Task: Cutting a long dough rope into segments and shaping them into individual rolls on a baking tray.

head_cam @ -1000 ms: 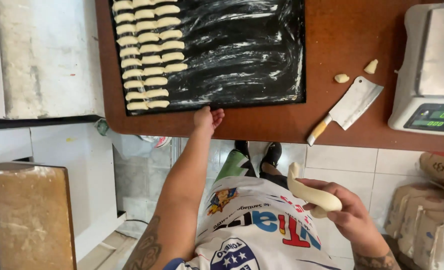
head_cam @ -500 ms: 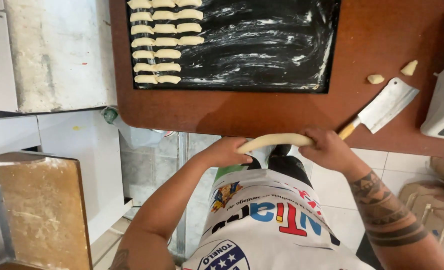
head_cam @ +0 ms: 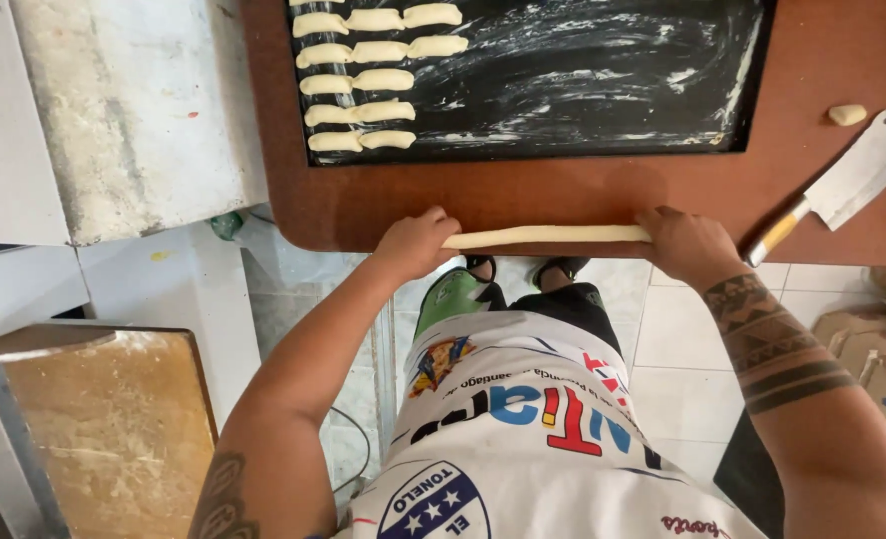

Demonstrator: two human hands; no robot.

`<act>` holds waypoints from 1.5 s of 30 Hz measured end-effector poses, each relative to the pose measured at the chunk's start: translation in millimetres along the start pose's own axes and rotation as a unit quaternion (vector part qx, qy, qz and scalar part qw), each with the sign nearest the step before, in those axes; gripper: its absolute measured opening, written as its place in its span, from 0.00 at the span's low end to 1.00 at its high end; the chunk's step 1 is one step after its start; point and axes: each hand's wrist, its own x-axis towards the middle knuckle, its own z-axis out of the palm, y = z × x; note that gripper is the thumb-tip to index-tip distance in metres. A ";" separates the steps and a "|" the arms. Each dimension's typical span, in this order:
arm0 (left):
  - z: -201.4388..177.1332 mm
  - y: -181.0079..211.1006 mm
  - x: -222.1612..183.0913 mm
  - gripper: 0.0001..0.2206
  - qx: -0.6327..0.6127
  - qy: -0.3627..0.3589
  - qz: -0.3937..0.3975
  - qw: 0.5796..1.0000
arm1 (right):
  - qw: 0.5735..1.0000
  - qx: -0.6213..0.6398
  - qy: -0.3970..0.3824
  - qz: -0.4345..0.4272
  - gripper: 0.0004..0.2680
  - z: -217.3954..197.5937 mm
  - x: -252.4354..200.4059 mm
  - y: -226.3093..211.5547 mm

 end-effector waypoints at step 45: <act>93.4 -24.6 35.7 0.35 0.252 0.413 0.036 0.874 | 0.929 0.147 0.316 0.127 0.33 31.8 27.7 -55.1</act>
